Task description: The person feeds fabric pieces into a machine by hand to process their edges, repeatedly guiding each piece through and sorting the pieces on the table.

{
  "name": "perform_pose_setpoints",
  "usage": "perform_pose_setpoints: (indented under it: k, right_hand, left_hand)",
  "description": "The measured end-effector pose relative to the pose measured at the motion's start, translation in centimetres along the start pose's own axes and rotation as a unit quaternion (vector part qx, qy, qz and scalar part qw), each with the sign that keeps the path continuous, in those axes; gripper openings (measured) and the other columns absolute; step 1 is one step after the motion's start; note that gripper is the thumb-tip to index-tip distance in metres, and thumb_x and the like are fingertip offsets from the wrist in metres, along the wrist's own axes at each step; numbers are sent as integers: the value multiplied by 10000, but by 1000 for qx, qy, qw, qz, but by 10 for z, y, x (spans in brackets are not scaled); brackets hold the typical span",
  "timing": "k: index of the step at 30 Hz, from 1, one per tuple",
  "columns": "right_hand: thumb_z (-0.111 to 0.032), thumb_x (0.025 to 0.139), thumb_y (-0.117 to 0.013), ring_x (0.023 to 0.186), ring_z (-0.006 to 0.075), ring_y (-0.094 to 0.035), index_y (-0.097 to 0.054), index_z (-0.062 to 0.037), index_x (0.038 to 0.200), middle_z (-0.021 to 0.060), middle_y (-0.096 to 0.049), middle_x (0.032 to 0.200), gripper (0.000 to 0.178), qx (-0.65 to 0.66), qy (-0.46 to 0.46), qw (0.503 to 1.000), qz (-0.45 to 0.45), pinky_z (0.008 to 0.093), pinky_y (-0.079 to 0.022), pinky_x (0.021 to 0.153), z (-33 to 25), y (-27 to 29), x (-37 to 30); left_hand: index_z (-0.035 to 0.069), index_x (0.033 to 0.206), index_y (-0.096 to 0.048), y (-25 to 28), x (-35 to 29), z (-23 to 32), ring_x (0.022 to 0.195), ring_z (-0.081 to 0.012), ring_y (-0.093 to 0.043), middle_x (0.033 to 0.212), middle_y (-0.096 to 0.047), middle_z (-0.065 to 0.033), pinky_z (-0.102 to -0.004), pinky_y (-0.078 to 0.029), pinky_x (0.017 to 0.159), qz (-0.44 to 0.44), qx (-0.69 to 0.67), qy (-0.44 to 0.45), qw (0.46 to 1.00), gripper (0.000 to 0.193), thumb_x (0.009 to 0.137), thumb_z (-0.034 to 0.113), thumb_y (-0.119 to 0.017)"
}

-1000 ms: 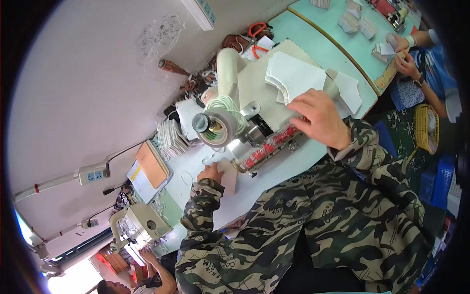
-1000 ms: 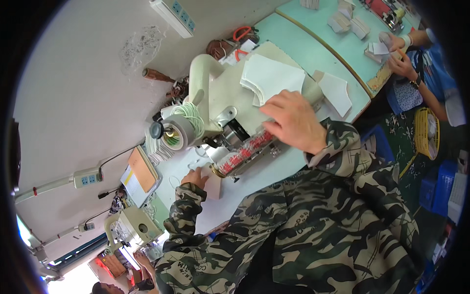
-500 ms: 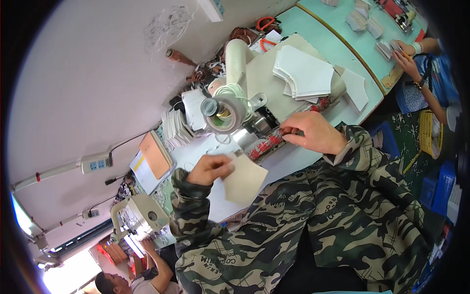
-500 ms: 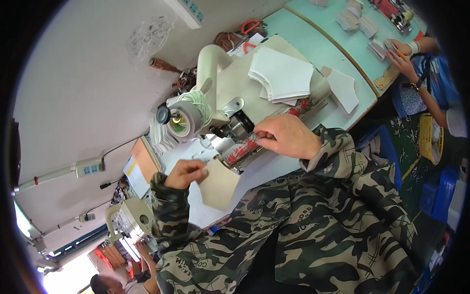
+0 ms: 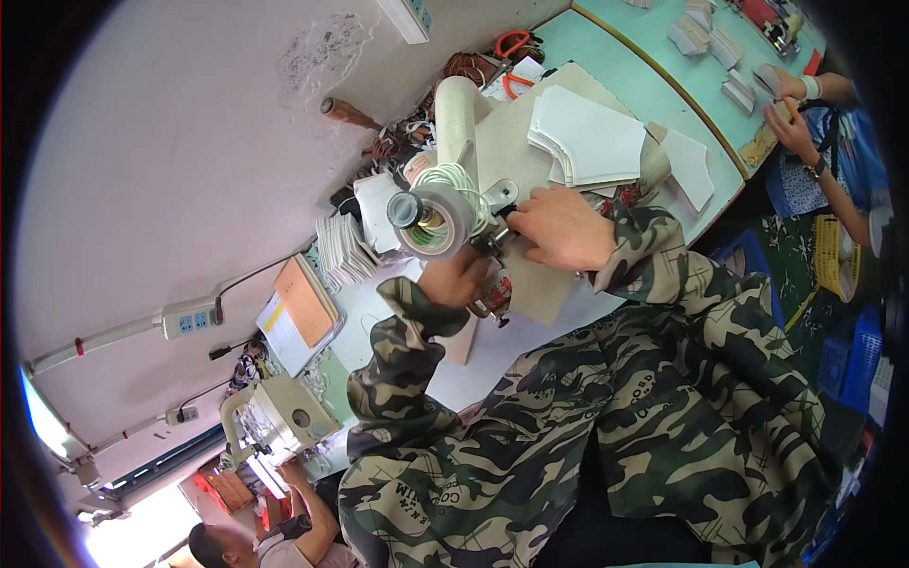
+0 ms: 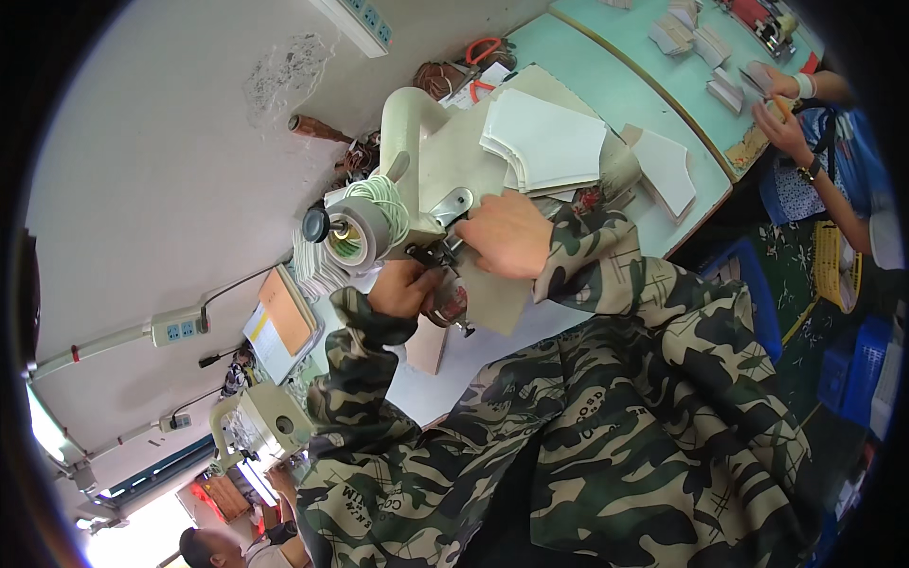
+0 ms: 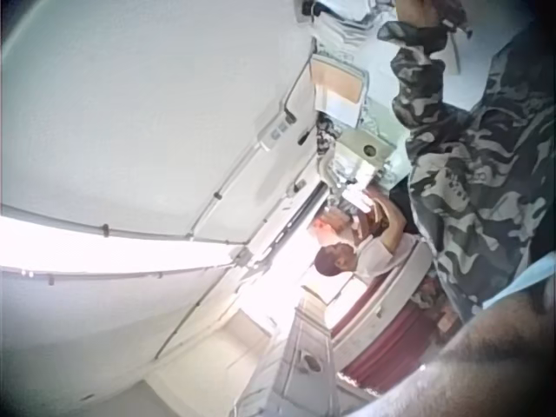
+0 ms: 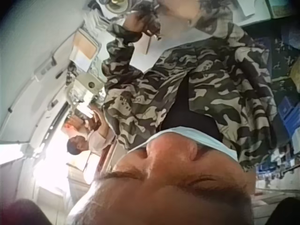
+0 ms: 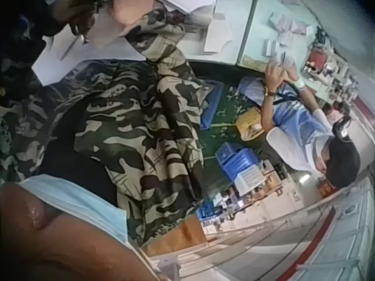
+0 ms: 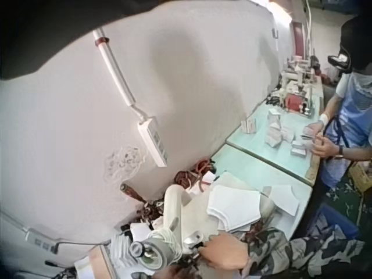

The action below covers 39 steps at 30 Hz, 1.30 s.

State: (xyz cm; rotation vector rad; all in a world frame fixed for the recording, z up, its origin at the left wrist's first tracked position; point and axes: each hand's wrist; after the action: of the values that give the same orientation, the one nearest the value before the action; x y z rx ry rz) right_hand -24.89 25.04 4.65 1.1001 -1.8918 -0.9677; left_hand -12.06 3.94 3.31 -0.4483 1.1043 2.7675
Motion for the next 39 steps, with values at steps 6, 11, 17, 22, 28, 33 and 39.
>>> perform_pose_setpoints:
  k: [6,11,17,22,28,33,39]
  right_hand:
    - [-217,807,-667,722,233,-681,-677,8,874,142,-671,746,235,435,-213,875,0,337,-512,643,-4,-2,-33]
    - [-231,796,-659,737,271,-681,-679,-5,792,139,-684,771,228,389,-218,842,-303,365,-518,666,-18,-2,-26]
    - [-243,777,-666,741,270,-679,-683,-43,860,89,-706,789,217,271,-159,943,-106,389,-518,682,-8,11,-25]
    - [-221,711,-681,822,362,-638,-634,-68,1039,134,-652,831,365,30,-38,997,58,451,-495,685,3,-1,-12]
    - [-106,750,-644,847,337,-613,-637,-76,950,107,-647,889,202,53,-24,980,190,440,-493,759,12,64,-14]
    - [-128,728,-700,847,287,-600,-652,-79,893,70,-632,871,179,-135,-29,976,170,404,-480,738,39,67,-40]
    - [-186,773,-699,790,299,-607,-655,-57,914,92,-624,839,196,198,-95,975,28,391,-480,703,-9,20,-56]
  left_hand:
    - [-15,986,-635,9,-28,34,612,-91,-610,789,-619,-1,-256,-445,518,-196,-268,109,937,270,984,220,-502]
    - [8,963,-653,18,-17,-28,703,-15,-521,803,-610,44,-206,-429,638,-194,-284,56,937,184,959,162,-552]
    - [29,929,-678,35,3,-43,736,-19,-532,815,-613,69,-211,-440,697,-159,-289,109,938,177,953,169,-573]
    - [-18,925,-681,9,19,-3,726,-147,-620,823,-689,-79,-289,-480,632,66,25,-112,991,204,884,169,-611]
    - [33,851,-686,1,-9,-44,606,-267,-644,657,-645,-128,-398,-470,556,220,121,-29,967,285,915,274,-549]
    - [175,1234,-540,-39,-56,-119,999,-375,-630,1170,-605,-188,-493,-489,855,-93,332,236,909,455,860,419,-625]
    - [144,1104,-580,-65,-76,-118,937,-332,-641,1023,-640,-106,-490,-499,825,51,299,254,918,362,807,326,-680]
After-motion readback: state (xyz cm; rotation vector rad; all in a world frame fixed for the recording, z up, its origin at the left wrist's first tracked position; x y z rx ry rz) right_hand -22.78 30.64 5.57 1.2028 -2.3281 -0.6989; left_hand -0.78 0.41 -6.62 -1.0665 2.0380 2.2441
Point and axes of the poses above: each hand's wrist, its own x-axis towards the middle knuckle, its own y-axis out of the back of the hand, z = x × y
